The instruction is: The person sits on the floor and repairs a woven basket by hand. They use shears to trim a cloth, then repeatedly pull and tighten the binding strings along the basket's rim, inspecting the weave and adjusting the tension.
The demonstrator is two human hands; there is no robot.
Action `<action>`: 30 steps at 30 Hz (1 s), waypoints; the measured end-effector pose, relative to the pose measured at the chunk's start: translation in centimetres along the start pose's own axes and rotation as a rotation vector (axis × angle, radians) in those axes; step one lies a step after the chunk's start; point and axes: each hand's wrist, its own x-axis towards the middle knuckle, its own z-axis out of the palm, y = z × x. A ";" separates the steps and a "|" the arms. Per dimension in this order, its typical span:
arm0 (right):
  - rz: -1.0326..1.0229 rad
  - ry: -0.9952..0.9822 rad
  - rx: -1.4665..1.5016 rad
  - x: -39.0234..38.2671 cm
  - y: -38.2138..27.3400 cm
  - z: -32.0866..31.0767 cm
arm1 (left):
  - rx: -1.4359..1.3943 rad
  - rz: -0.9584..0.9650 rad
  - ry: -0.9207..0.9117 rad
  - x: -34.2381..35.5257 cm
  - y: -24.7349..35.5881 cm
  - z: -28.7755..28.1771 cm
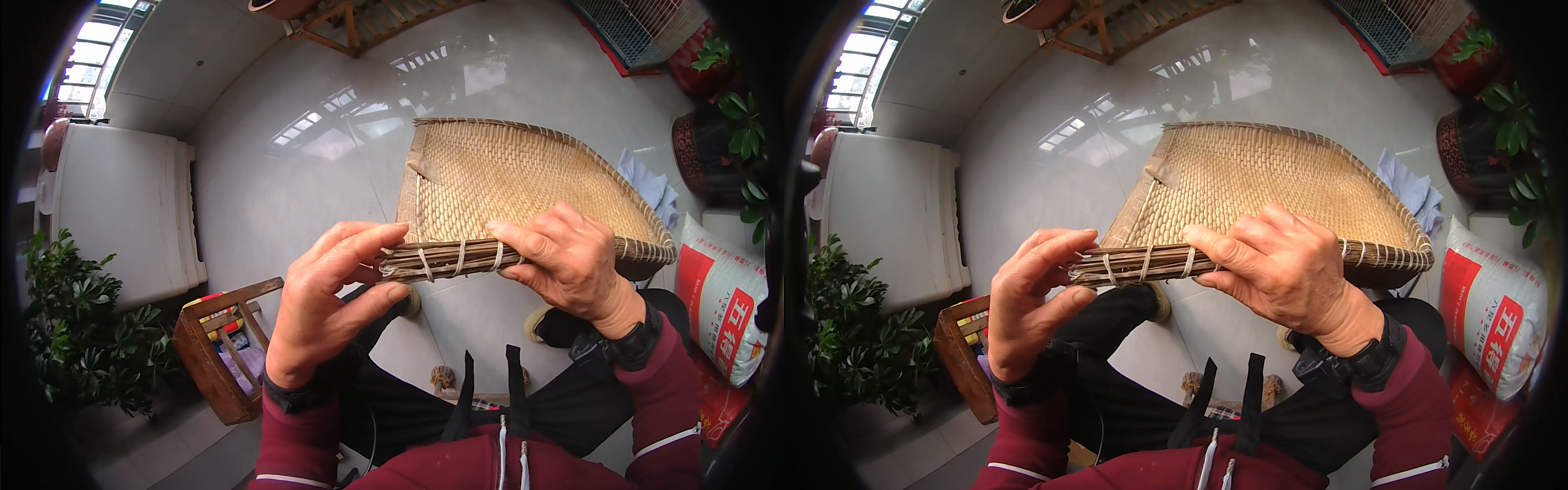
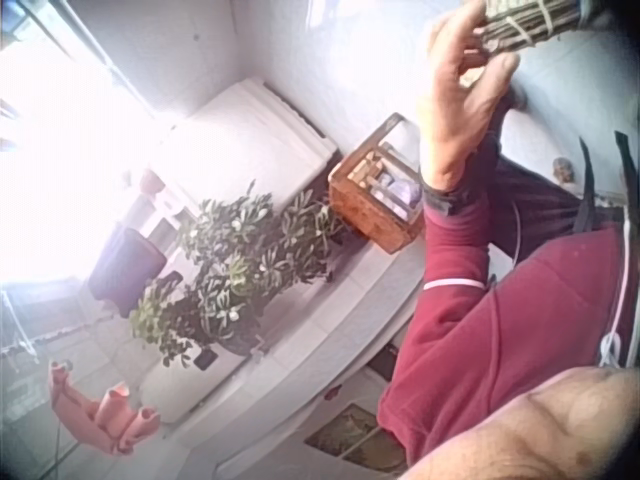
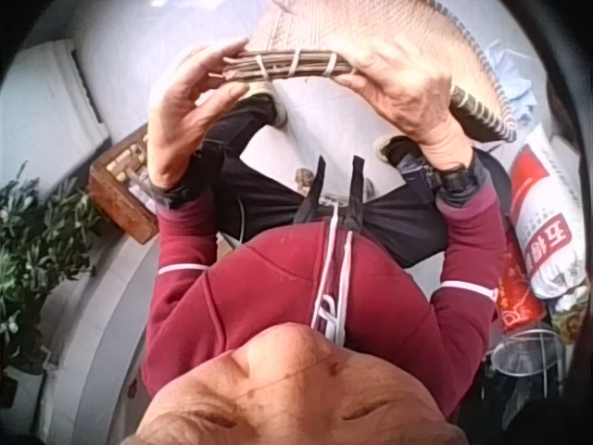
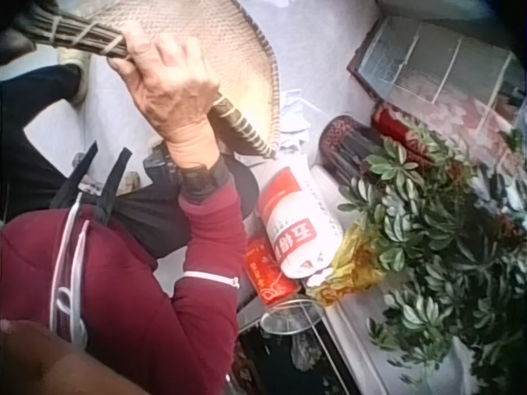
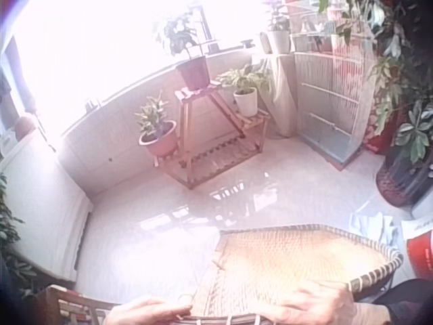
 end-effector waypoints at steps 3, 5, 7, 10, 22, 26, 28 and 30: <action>0.001 -0.003 0.017 -0.1 0.2 0.0 | -0.067 -0.052 -0.020 0.1 0.0 0.0; 0.001 0.015 0.017 0.0 0.1 0.0 | -0.047 -0.011 -0.037 0.2 -0.1 0.0; -0.009 0.010 0.002 0.2 -0.4 0.1 | 0.002 0.019 -0.044 0.2 -0.1 0.0; -0.043 0.000 -0.040 0.7 -1.5 0.8 | 0.035 0.057 -0.048 0.1 -0.2 0.1; -0.159 0.089 -0.141 1.2 -0.6 1.0 | 0.150 0.232 0.041 1.3 -0.8 1.7; -0.156 0.114 -0.098 1.7 -0.4 -0.7 | 0.199 0.328 0.075 1.9 0.3 2.3; -0.147 0.109 -0.113 1.8 -0.6 -1.5 | 0.143 0.329 0.101 2.0 0.9 2.7; -0.148 0.123 -0.114 1.8 -0.7 -2.1 | 0.030 0.292 0.134 1.8 1.4 3.2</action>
